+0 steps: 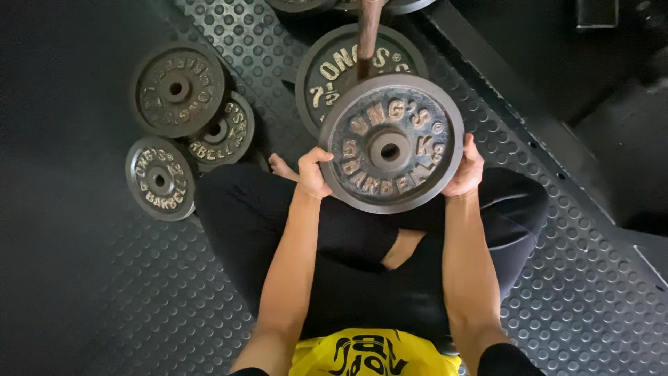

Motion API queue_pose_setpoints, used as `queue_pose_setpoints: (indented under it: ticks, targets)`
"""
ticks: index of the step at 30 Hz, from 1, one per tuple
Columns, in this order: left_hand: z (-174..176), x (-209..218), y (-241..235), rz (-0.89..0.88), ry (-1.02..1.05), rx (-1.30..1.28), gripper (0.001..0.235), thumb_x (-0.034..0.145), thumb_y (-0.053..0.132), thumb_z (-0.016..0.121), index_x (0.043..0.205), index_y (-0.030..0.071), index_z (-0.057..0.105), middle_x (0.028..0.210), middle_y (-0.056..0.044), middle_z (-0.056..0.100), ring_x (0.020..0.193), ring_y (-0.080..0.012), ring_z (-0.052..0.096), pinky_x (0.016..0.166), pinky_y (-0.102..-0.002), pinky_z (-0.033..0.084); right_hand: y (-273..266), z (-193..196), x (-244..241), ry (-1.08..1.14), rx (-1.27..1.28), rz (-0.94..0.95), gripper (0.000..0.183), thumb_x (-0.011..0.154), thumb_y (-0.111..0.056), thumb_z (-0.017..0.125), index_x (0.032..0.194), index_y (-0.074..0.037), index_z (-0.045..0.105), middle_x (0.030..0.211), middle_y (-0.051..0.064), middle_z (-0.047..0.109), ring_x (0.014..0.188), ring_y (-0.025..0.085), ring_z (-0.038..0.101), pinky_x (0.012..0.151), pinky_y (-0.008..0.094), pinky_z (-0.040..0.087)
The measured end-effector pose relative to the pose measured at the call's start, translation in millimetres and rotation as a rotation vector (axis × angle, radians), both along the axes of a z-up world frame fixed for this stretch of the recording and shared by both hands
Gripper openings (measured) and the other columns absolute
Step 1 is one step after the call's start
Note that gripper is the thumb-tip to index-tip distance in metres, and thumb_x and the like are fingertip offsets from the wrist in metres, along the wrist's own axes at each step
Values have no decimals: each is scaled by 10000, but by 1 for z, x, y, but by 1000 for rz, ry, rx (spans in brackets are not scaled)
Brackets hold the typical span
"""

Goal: The person sits on the gym floor and holds a weight plate, then slides it onto a barbell. They adjust the plate's position on the bar to ensure it is seated correctly.

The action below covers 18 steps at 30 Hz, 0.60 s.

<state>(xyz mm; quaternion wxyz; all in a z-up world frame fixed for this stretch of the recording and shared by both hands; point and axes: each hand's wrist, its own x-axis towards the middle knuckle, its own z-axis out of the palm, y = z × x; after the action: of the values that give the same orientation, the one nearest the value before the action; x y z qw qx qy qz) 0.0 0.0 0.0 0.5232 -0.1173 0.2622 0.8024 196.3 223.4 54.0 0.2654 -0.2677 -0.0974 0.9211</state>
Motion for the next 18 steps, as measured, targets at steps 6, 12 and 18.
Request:
queue_pose_setpoints:
  ticks: [6, 12, 18]
  targets:
    - [-5, 0, 0, 31, -53, -14, 402, 778, 68, 670, 1167, -5, 742, 1162, -249, 757, 991, -433, 759, 968, -564, 560, 1, -4, 0, 11, -9, 0, 522, 991, -417, 727, 1291, 8, 767, 1311, 291, 754, 1237, 495, 727, 1134, 676, 542]
    - [-3, 2, 2, 40, -47, -4, 339, 798, 53, 670, 1126, -17, 722, 1142, -282, 755, 974, -446, 740, 973, -557, 556, 6, -3, -5, 12, -11, 26, 499, 1008, -422, 708, 1268, -3, 786, 1271, 280, 769, 1210, 490, 741, 1107, 666, 562]
    - [-4, -1, 3, 39, -37, 8, 351, 791, 43, 679, 1135, -6, 730, 1164, -279, 765, 1005, -431, 748, 991, -554, 552, 7, -3, -6, -35, 39, 26, 514, 999, -450, 695, 1274, -24, 783, 1278, 261, 773, 1225, 479, 739, 1101, 647, 573]
